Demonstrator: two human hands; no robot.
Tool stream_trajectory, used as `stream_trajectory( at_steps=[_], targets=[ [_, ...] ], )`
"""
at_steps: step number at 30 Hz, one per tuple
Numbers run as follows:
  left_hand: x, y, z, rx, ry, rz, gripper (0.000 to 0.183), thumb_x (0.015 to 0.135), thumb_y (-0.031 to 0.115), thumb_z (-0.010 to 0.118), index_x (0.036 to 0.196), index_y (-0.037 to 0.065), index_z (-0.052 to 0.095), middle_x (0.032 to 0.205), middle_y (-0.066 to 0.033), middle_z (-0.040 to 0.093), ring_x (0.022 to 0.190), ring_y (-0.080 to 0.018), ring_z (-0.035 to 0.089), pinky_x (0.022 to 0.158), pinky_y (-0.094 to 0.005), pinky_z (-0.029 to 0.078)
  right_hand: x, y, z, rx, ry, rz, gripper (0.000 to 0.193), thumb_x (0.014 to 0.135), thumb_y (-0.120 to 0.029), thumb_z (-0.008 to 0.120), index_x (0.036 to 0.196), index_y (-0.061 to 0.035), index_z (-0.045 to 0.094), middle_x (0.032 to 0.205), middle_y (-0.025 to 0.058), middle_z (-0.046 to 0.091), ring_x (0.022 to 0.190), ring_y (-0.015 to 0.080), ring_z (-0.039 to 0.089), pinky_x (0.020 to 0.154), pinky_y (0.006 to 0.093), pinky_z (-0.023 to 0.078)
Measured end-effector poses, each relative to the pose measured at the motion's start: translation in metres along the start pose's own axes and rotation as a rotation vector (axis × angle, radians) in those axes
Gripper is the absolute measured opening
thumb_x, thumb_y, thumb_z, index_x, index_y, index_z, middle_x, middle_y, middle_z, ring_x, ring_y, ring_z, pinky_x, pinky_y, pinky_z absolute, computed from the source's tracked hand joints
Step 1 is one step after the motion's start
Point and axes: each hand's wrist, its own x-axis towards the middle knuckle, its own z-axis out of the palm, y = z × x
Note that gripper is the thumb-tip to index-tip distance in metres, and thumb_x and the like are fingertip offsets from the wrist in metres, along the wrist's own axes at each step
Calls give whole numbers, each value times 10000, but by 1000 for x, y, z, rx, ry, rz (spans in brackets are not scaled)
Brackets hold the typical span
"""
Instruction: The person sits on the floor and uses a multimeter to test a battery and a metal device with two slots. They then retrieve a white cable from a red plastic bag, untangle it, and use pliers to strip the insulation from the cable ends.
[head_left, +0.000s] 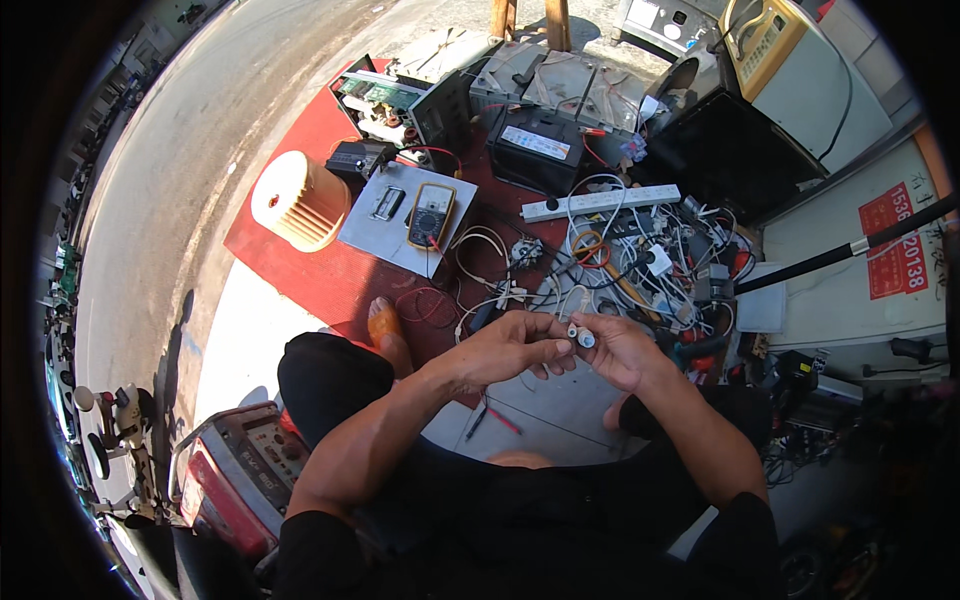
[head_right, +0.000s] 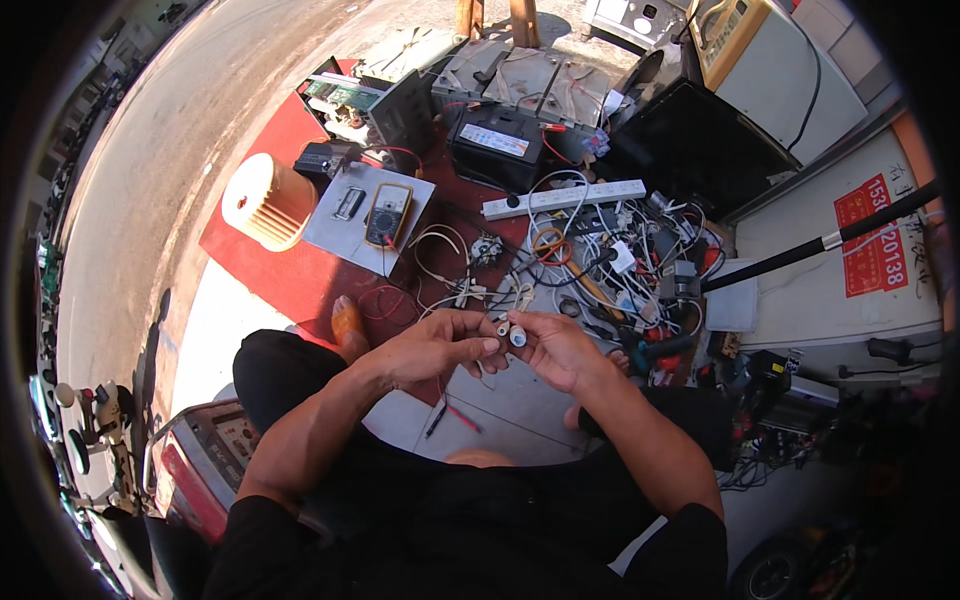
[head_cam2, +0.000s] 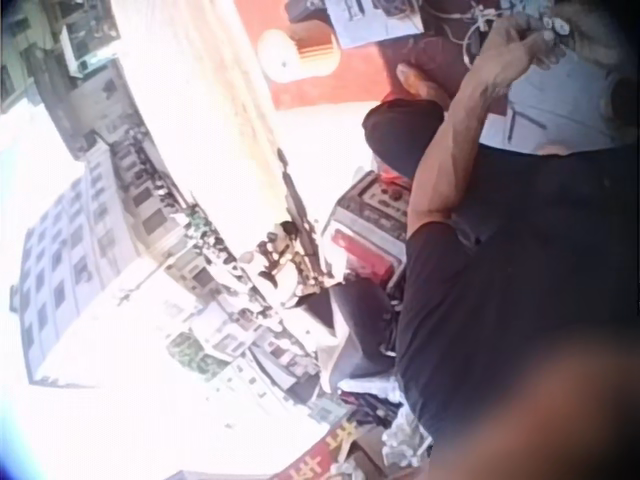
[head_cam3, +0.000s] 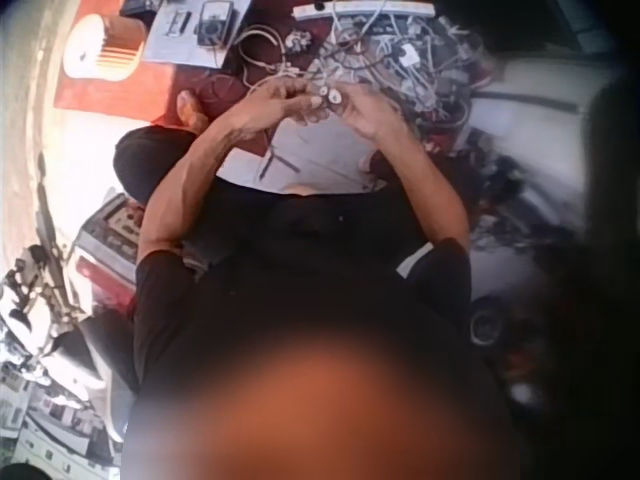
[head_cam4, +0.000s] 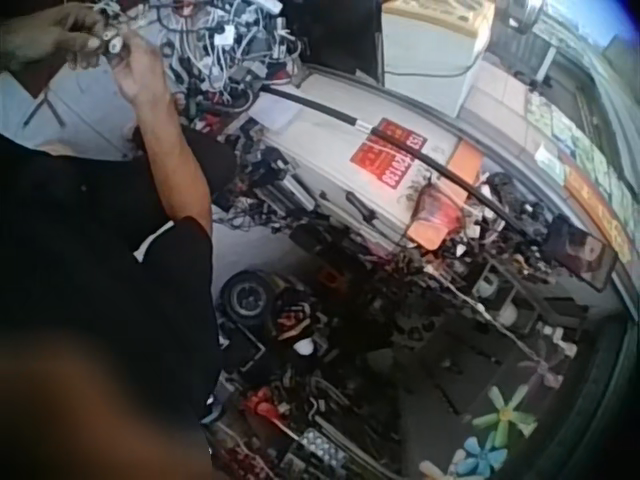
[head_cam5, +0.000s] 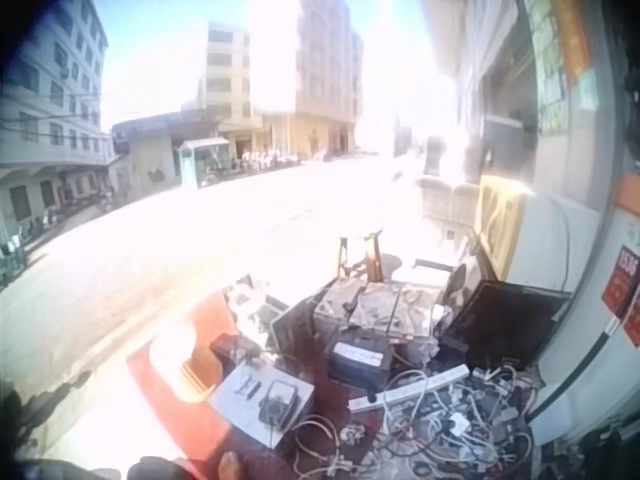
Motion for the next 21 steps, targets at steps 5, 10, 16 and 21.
stream_trajectory(
  at_steps=[5, 10, 16, 21],
  targets=[
    [-10, 7, -17, 210, -33, -162, 267, 1083, 248, 662, 1206, 12, 692, 1034, -26, 736, 954, -105, 666, 838, -273, 539, -20, -4, 16, -174, -19, -94, 231, 1051, -175, 693, 1149, 27, 637, 1038, 138, 741, 954, 228, 745, 850, 350, 620],
    [-17, 13, -29, 313, 187, 41, 295, 1076, 261, 675, 1199, -8, 675, 961, -2, 684, 851, -89, 600, 744, -249, 485, -23, -2, 8, -420, 19, -236, 216, 1040, -119, 679, 1176, 40, 622, 1029, 151, 739, 965, 224, 746, 860, 350, 609],
    [-42, 48, -62, 205, 516, 203, 288, 1103, 269, 624, 1211, 8, 683, 1098, -70, 721, 972, -138, 694, 892, -307, 579, 10, 7, -65, -608, 323, -391, 127, 1030, -55, 664, 1134, 13, 640, 1019, 125, 742, 935, 193, 738, 777, 351, 618],
    [-66, 65, -76, 39, 672, 325, 279, 1094, 264, 638, 1208, 13, 684, 1122, -77, 732, 992, -152, 708, 882, -316, 581, 30, 56, -139, -995, 718, -342, 233, 986, -97, 715, 1155, 44, 639, 966, 147, 768, 935, 202, 744, 748, 373, 591]
  ],
)
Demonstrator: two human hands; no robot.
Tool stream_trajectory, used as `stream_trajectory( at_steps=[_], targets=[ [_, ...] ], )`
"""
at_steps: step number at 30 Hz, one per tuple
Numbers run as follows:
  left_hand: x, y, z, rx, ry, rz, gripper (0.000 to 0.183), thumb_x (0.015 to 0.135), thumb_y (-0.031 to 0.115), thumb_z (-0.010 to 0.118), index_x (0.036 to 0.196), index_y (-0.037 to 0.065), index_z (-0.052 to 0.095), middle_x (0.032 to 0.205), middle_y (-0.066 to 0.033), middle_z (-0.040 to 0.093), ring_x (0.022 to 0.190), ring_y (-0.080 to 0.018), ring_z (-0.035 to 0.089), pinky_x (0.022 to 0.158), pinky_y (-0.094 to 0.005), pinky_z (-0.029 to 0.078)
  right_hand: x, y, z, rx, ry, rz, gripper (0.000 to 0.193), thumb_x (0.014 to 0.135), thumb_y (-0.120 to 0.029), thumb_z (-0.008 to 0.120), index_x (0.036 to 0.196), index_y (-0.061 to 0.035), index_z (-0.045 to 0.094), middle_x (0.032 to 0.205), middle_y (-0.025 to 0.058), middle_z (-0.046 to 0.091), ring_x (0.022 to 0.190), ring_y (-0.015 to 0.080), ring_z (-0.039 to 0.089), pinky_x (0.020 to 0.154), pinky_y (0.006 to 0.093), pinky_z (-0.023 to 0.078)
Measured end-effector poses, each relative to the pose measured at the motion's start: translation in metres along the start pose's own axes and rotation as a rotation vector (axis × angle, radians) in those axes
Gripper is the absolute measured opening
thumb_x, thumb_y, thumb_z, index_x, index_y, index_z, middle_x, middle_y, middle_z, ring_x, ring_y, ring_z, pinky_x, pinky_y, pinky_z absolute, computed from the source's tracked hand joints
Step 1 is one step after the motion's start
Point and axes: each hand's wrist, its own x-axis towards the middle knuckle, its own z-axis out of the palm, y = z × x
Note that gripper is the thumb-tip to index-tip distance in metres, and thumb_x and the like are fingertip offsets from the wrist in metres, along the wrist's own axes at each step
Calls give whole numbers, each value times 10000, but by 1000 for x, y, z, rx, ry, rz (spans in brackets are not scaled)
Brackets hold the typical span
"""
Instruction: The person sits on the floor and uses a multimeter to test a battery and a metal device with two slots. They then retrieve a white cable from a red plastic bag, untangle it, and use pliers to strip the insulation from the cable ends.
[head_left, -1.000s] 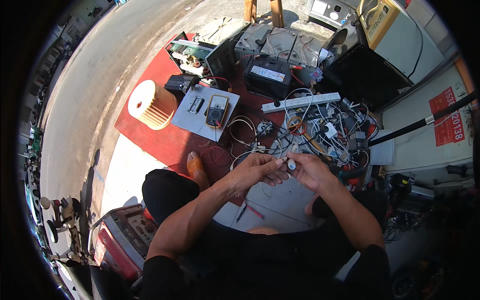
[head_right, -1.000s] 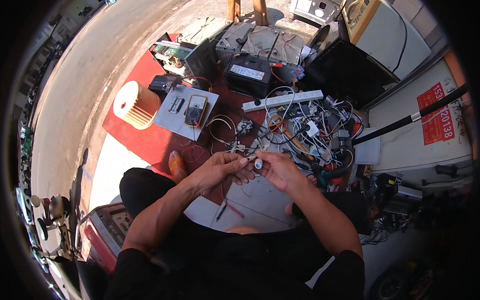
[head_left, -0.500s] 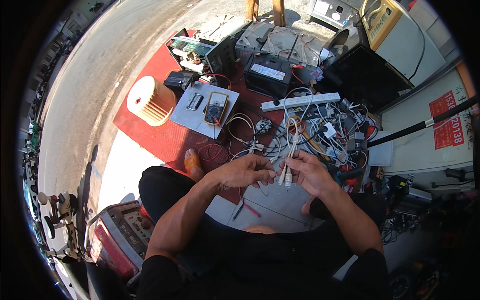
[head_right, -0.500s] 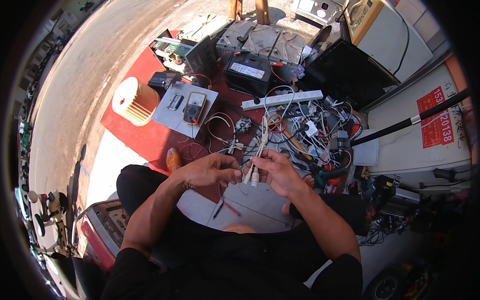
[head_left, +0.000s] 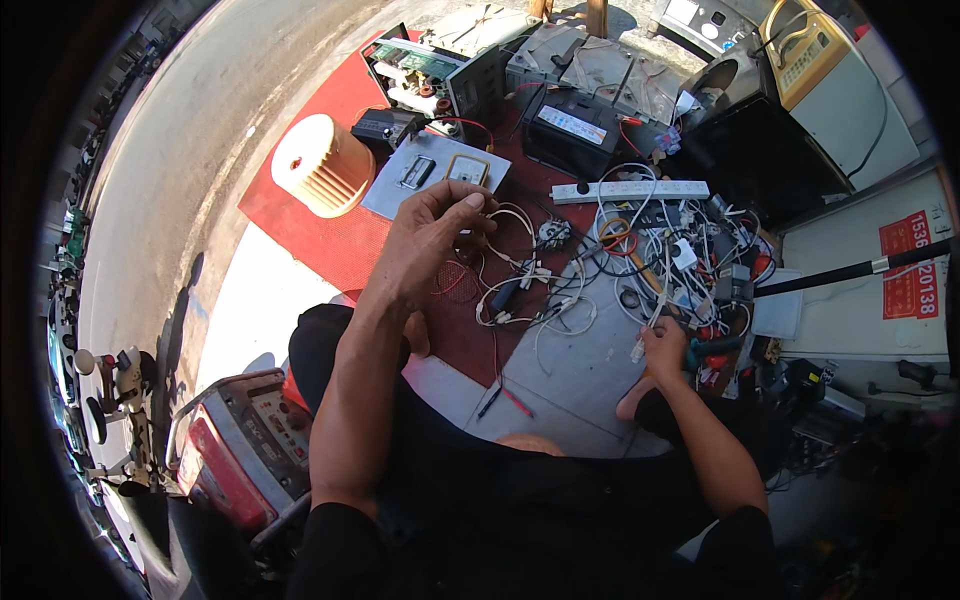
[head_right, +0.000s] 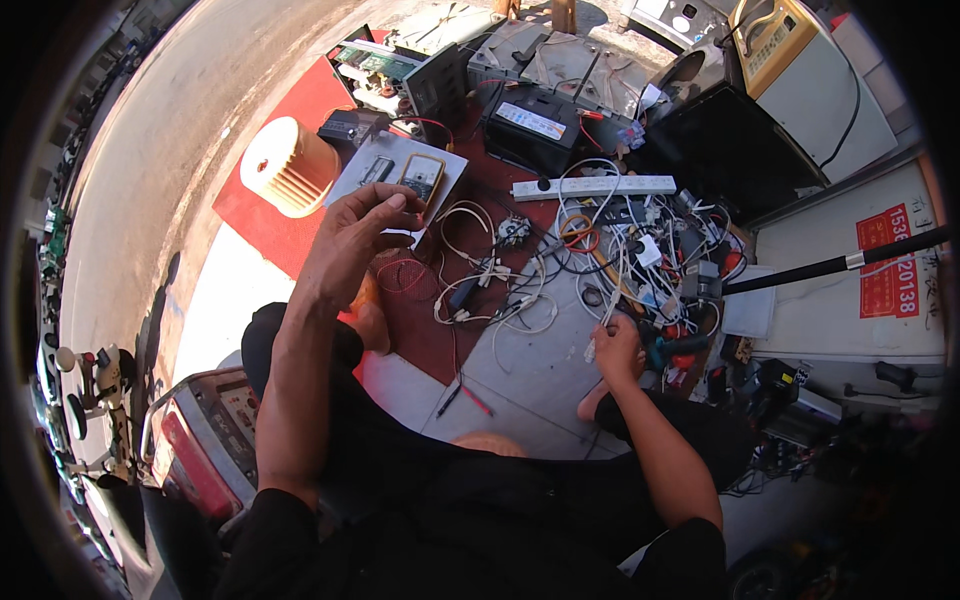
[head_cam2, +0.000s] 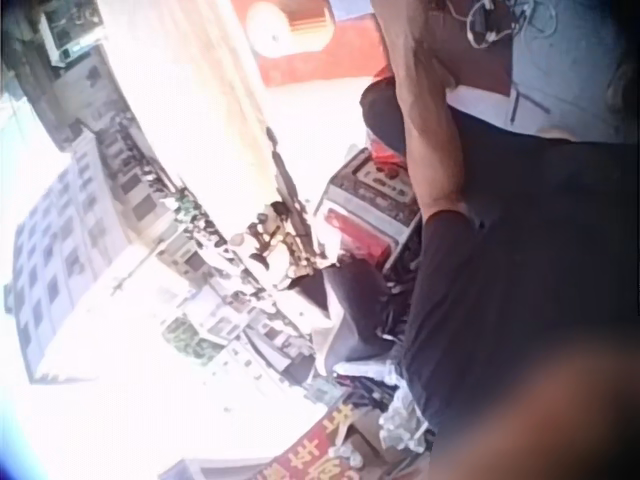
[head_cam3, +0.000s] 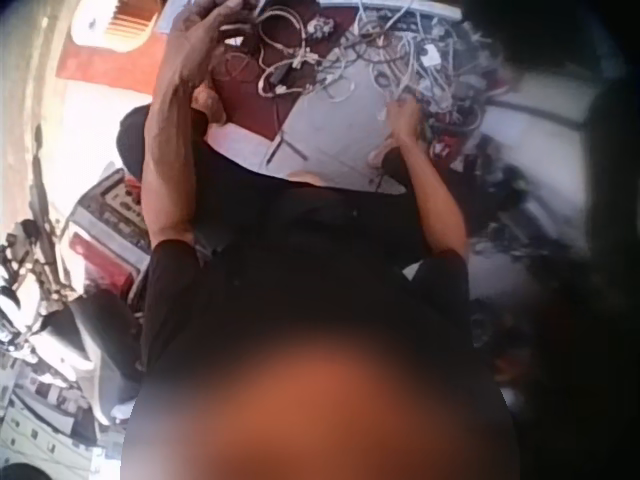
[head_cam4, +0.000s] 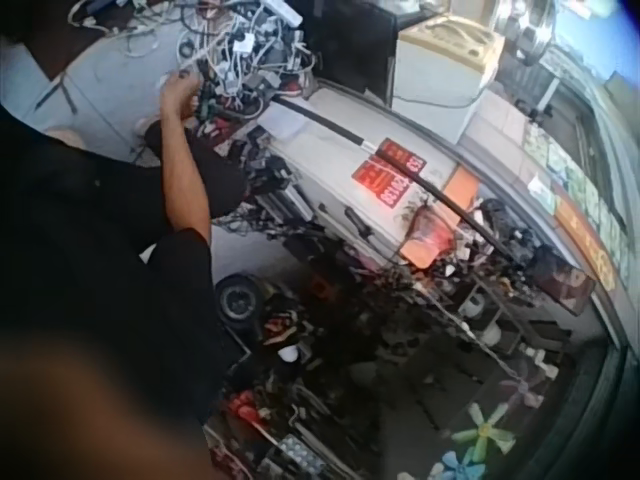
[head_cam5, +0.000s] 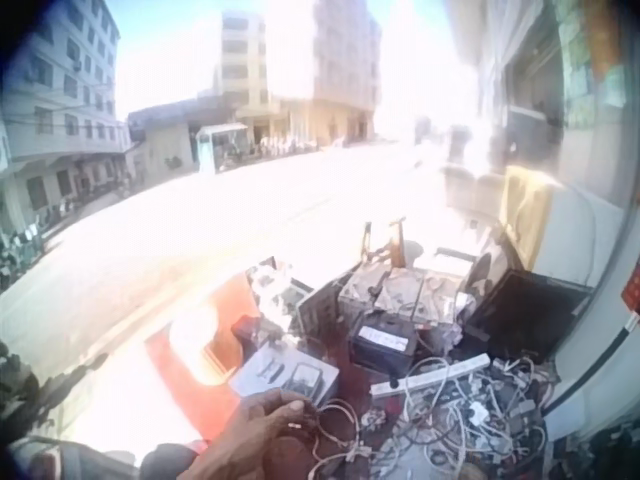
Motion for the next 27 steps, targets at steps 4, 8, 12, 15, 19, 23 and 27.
stream_trajectory(
  at_steps=[4, 8, 12, 15, 19, 23, 27],
  targets=[
    [-6, 10, -10, -83, 52, 5, 274, 1092, 252, 645, 1201, 5, 694, 1102, -75, 731, 949, -145, 705, 855, -313, 577, 2, 60, 30, -405, 21, 36, 384, 921, -170, 764, 1200, 62, 637, 1092, 237, 756, 984, 332, 737, 902, 458, 562],
    [-11, 18, -20, -93, 76, 30, 270, 1090, 246, 636, 1206, 10, 698, 1141, -94, 731, 983, -151, 705, 887, -316, 572, 23, 80, 105, -568, 132, 21, 458, 914, -78, 692, 1350, 7, 581, 1261, 276, 665, 1091, 474, 688, 994, 519, 536],
    [-5, 19, -29, -53, 111, 9, 251, 1090, 237, 623, 1205, 26, 696, 1167, -97, 734, 1002, -150, 710, 888, -299, 563, 30, 77, 188, -600, -331, -387, 438, 862, 23, 651, 1293, -47, 609, 1273, 263, 639, 1075, 483, 688, 929, 549, 568],
    [1, 17, -37, -33, 126, -5, 248, 1086, 240, 628, 1198, 30, 699, 1157, -87, 734, 1005, -151, 709, 886, -302, 563, 37, 64, 220, -776, -478, -498, 339, 868, 14, 631, 1203, -35, 616, 1167, 262, 683, 1028, 481, 700, 870, 567, 575],
    [4, 17, -48, -44, 132, -8, 254, 1077, 263, 646, 1178, 37, 705, 1146, -76, 735, 1014, -156, 707, 891, -312, 563, 53, 27, 191, -733, -370, -580, 151, 938, -83, 612, 1072, -16, 630, 1010, 255, 726, 982, 469, 717, 849, 557, 577],
    [-4, 16, -53, -71, 133, 5, 288, 1091, 280, 643, 1174, 12, 706, 1078, -56, 745, 986, -135, 707, 879, -302, 571, 67, -34, 92, -392, -142, -727, 208, 1064, -199, 601, 1130, -25, 692, 962, 199, 735, 873, 371, 725, 763, 466, 569],
    [-13, 14, -51, -38, 123, 31, 287, 1089, 294, 647, 1141, 22, 719, 1084, -52, 746, 973, -126, 704, 870, -302, 572, 63, -99, -16, -21, 34, -535, 321, 1124, -301, 575, 1221, -25, 708, 917, 60, 726, 807, 124, 703, 649, 269, 549]
  ],
)
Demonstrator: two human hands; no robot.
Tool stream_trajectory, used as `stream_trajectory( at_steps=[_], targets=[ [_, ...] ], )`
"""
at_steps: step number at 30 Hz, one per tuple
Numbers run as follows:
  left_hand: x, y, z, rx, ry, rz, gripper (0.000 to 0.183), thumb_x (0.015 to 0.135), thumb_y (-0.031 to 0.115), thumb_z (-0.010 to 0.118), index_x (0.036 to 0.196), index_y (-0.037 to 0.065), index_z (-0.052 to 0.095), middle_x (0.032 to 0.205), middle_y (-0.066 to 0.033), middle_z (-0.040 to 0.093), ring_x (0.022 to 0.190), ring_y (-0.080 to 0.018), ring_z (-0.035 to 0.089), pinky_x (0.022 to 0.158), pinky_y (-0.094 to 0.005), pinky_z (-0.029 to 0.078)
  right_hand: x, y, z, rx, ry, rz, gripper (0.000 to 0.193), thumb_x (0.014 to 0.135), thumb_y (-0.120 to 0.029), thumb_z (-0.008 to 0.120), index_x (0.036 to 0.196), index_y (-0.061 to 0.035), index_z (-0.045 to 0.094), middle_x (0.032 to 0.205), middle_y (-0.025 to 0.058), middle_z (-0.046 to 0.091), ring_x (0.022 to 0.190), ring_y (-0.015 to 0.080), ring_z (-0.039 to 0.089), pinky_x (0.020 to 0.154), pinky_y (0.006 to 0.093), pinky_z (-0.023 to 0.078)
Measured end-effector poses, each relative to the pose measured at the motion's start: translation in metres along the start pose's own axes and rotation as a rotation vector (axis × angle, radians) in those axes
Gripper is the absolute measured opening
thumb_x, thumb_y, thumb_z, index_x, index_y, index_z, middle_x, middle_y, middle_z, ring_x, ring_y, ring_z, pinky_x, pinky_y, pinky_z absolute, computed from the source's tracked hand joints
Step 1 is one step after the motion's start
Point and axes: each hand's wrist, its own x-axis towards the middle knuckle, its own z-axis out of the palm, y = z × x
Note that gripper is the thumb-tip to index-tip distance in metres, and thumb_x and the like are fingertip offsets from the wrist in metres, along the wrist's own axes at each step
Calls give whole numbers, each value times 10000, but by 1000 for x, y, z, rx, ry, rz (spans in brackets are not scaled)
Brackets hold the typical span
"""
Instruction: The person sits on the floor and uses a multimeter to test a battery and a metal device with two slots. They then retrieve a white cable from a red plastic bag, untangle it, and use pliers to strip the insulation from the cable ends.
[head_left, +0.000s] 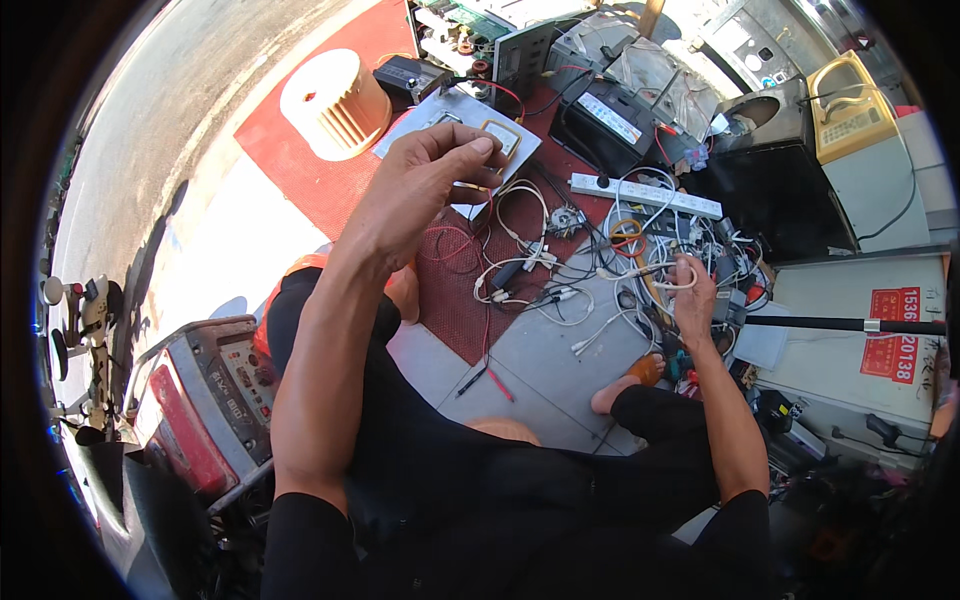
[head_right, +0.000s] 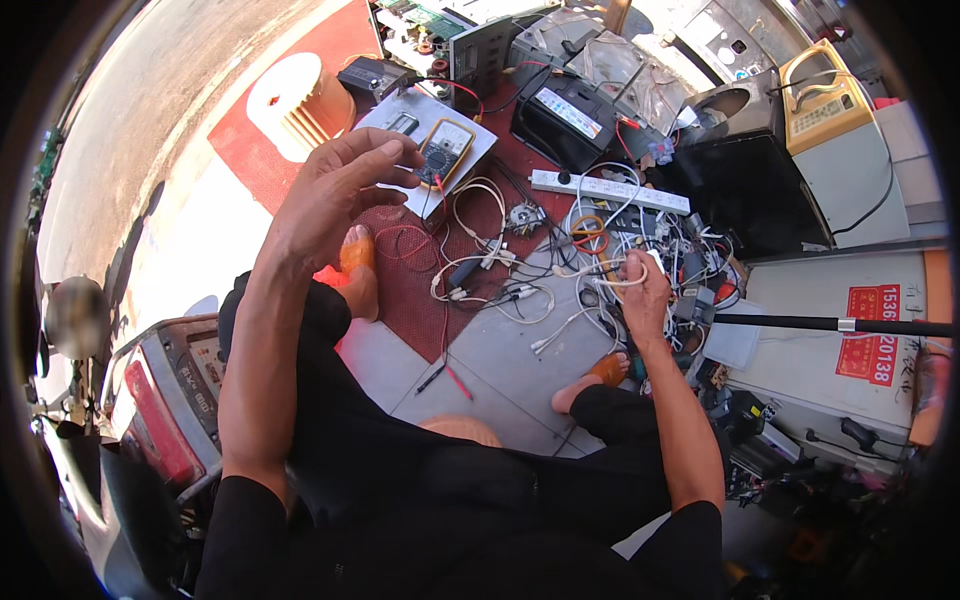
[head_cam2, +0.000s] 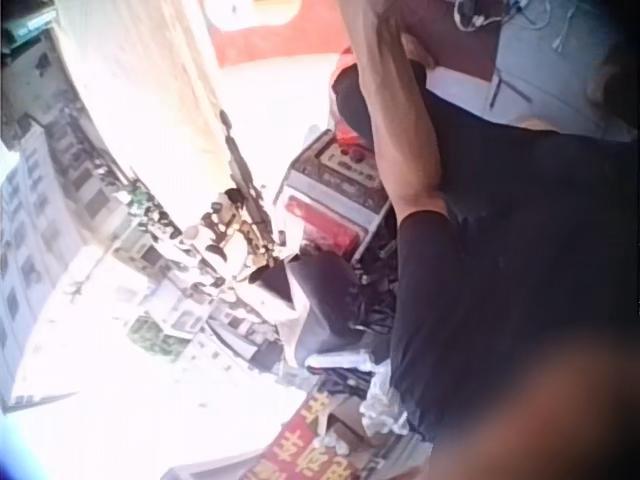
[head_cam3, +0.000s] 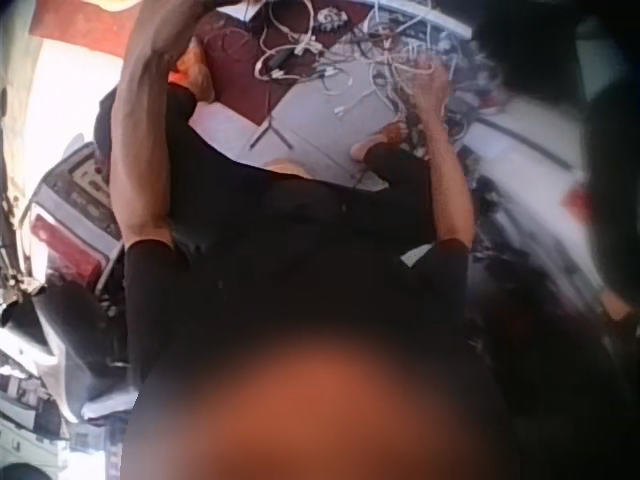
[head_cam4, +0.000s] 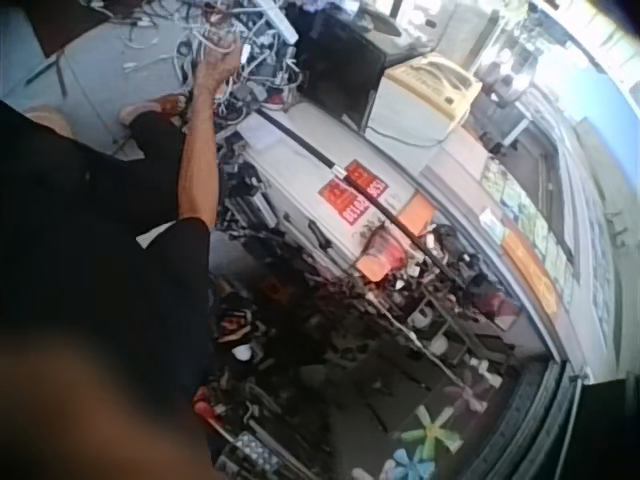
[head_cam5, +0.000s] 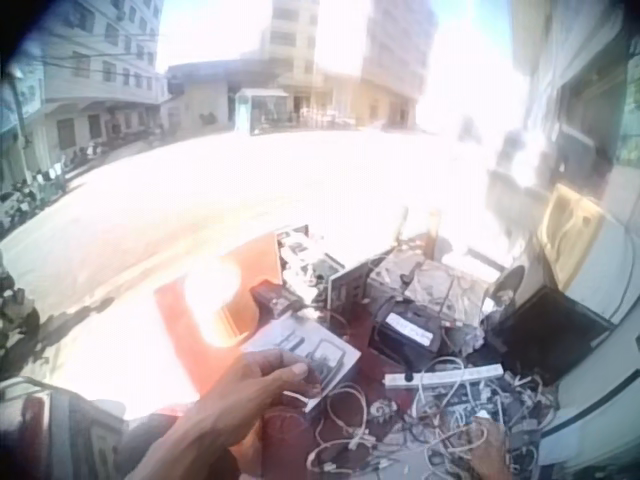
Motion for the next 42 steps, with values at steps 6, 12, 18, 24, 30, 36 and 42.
stream_trajectory(
  at_steps=[6, 12, 18, 24, 30, 36, 42],
  targets=[
    [-6, -2, 7, -12, -47, 9, 266, 1075, 297, 668, 1179, 53, 699, 1106, -55, 754, 1001, -137, 717, 880, -298, 555, -5, -59, -89, 429, 481, 162, 388, 1128, -385, 552, 995, -34, 650, 747, 16, 599, 666, 123, 654, 570, 257, 539],
    [-1, -4, 14, -12, -64, 2, 264, 1077, 289, 666, 1187, 50, 694, 1116, -59, 752, 1002, -134, 717, 888, -301, 556, -59, -54, -67, 554, 125, 482, 410, 1114, -443, 568, 979, -61, 629, 707, 5, 583, 615, 146, 660, 531, 281, 534],
    [1, -4, 12, -15, -81, 5, 270, 1078, 288, 661, 1197, 47, 694, 1126, -62, 751, 1005, -142, 716, 899, -312, 557, -85, 34, -24, 467, 29, 794, 426, 1113, -446, 553, 936, -65, 625, 694, 9, 585, 592, 183, 677, 509, 320, 559],
    [2, 0, 17, -2, -86, 8, 272, 1087, 277, 647, 1210, 40, 694, 1124, -69, 747, 1006, -149, 714, 902, -312, 558, -70, 168, 19, 250, 324, 1135, 389, 1062, -408, 637, 1081, -20, 627, 861, 124, 672, 775, 271, 733, 623, 401, 608],
    [5, -2, 21, 34, -31, -13, 284, 1096, 258, 630, 1223, 14, 699, 1138, -94, 739, 1024, -156, 702, 890, -308, 564, -60, 216, 142, -302, -71, 226, 475, 901, -88, 709, 1348, 31, 603, 1091, 237, 720, 1014, 444, 701, 979, 481, 552],
    [12, -9, 15, 62, -4, -72, 276, 1095, 259, 631, 1193, 13, 709, 1134, -98, 744, 1017, -150, 703, 896, -312, 563, -46, 202, 231, -809, -76, 302, 453, 870, -81, 717, 1299, 20, 610, 1086, 208, 728, 1045, 435, 697, 988, 495, 558],
    [14, -8, 4, 83, -10, -62, 289, 1094, 273, 633, 1196, 13, 706, 1140, -92, 743, 1012, -151, 706, 909, -318, 564, -28, 167, 207, -646, -580, 272, 537, 832, -73, 751, 1348, -26, 611, 1121, 214, 723, 1055, 432, 696, 967, 501, 561]
  ],
)
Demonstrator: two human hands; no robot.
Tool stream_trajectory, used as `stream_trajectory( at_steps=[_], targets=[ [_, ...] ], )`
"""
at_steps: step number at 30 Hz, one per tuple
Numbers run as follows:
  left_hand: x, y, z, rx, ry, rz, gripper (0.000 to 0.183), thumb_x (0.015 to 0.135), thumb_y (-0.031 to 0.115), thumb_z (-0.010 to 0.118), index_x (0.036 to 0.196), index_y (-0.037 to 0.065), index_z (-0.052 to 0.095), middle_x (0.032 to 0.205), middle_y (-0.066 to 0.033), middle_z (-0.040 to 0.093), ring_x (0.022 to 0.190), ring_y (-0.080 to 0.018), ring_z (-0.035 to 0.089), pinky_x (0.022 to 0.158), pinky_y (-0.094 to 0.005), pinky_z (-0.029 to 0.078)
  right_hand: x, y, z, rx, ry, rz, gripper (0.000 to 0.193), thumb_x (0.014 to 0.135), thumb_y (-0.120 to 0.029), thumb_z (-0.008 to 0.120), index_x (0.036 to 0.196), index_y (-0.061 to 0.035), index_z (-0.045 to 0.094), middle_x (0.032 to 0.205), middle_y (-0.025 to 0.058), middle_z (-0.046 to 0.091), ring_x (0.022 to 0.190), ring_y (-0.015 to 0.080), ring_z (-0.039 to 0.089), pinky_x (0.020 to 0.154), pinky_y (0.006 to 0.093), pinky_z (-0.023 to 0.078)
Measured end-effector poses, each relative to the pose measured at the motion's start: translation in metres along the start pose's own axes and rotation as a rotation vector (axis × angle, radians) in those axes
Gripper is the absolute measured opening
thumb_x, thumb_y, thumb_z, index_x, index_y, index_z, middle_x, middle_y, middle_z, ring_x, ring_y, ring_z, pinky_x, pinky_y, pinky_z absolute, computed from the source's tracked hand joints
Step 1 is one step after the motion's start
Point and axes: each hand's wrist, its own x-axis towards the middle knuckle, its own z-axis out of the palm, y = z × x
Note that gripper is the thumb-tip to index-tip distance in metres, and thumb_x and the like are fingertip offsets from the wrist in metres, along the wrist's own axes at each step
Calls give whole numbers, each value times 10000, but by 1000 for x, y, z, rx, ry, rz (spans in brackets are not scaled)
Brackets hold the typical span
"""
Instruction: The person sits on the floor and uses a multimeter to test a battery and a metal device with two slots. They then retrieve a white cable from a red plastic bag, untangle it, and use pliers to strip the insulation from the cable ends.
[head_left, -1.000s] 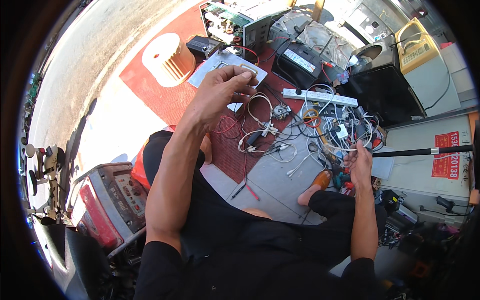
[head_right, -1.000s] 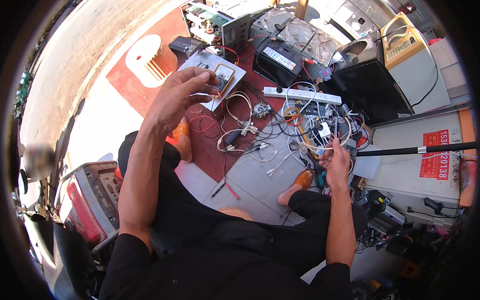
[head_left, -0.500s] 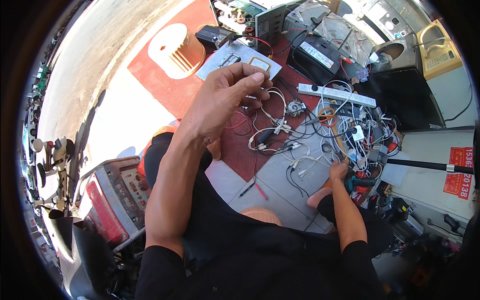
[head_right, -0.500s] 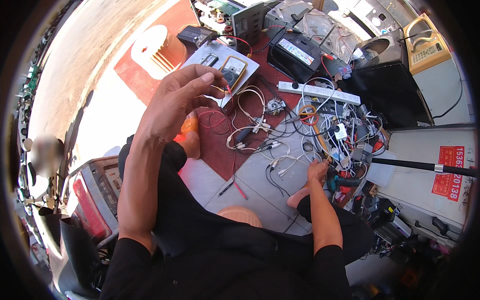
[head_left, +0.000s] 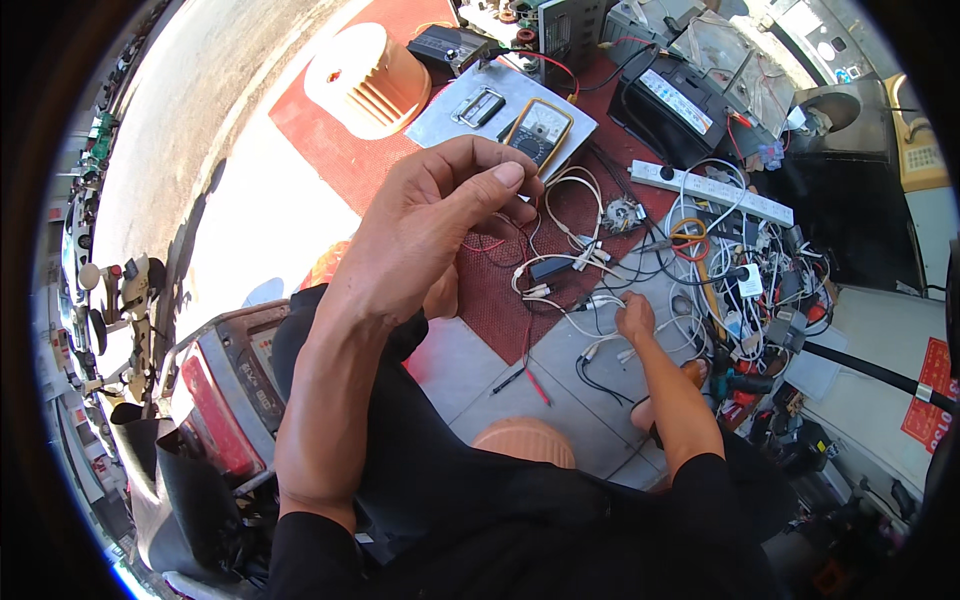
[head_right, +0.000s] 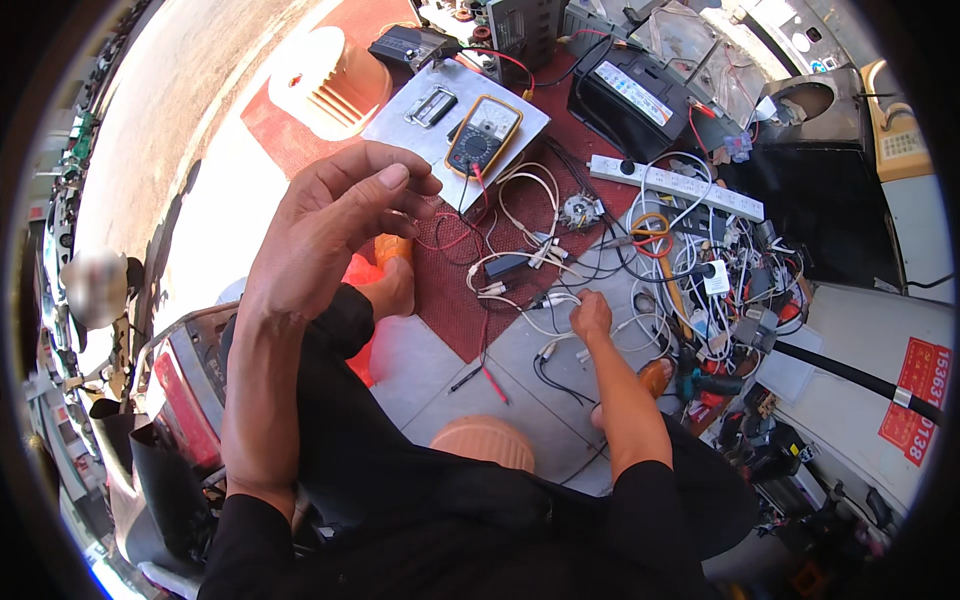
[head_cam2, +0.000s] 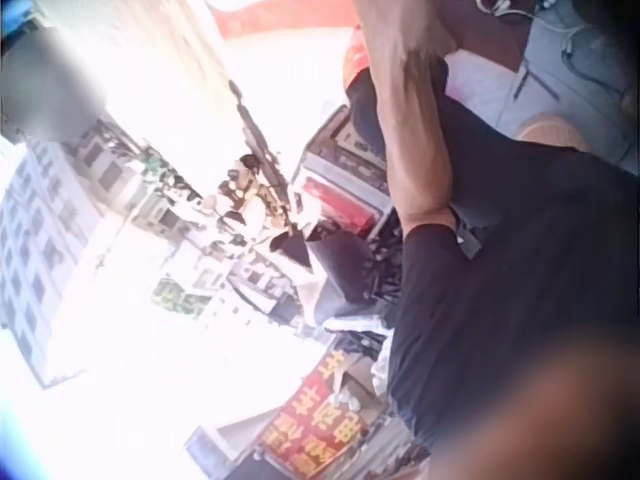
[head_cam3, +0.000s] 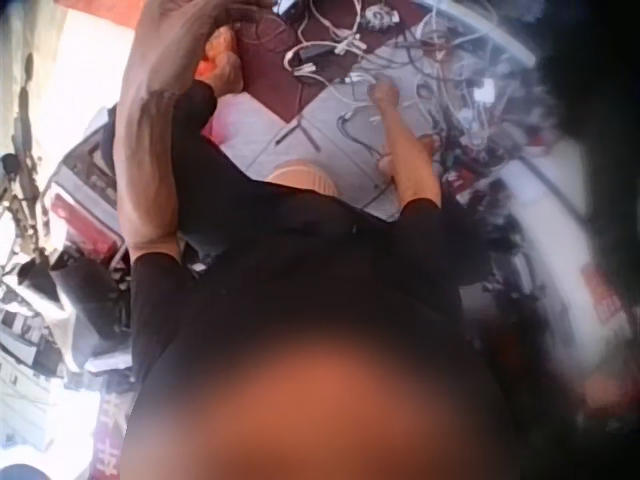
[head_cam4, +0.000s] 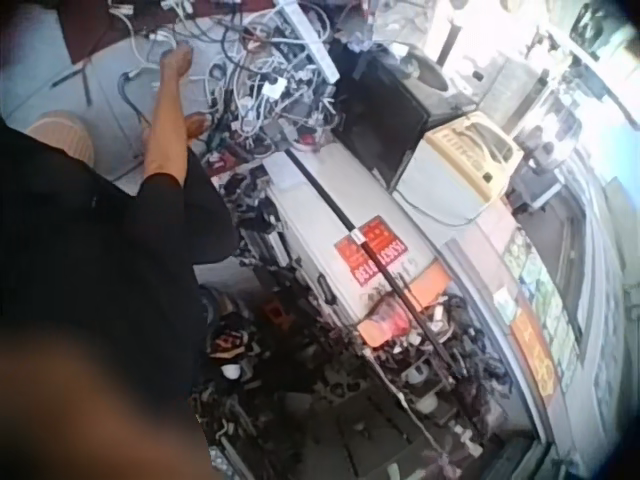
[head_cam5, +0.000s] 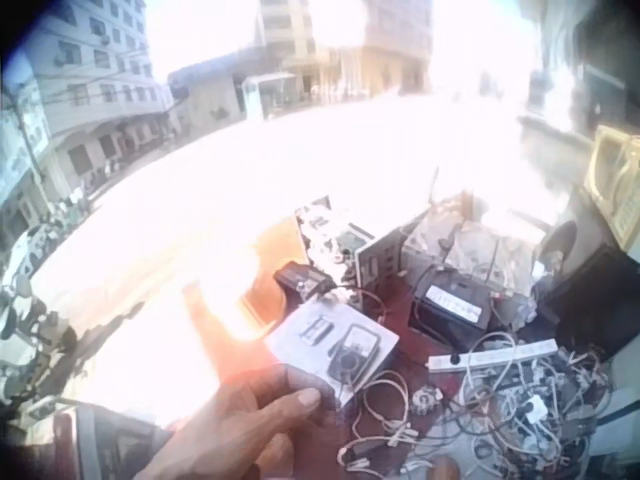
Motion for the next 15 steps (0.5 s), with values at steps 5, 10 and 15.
stream_trajectory(
  at_steps=[5, 10, 15],
  targets=[
    [-4, 4, 5, -33, -31, 24, 297, 1096, 282, 635, 1202, 14, 707, 1133, -76, 739, 999, -143, 708, 908, -308, 562, -74, -40, -105, 286, 46, -215, 416, 875, -53, 744, 1280, 21, 687, 958, 158, 728, 882, 321, 727, 809, 440, 569],
    [-11, 3, 17, -70, -56, 27, 293, 1095, 282, 641, 1205, 19, 710, 1103, -61, 743, 986, -128, 706, 867, -286, 572, -178, -86, -230, 792, 15, -318, 307, 966, -31, 693, 1257, 64, 671, 963, 67, 714, 731, 94, 637, 673, 288, 543],
    [-19, -3, 26, -96, -130, 50, 283, 1086, 273, 659, 1215, 25, 702, 1104, -69, 748, 965, -131, 710, 843, -291, 579, -265, -93, -300, 907, 399, -467, 253, 1020, -44, 669, 1258, 41, 676, 943, 36, 690, 668, 45, 555, 604, 214, 481]
  ],
)
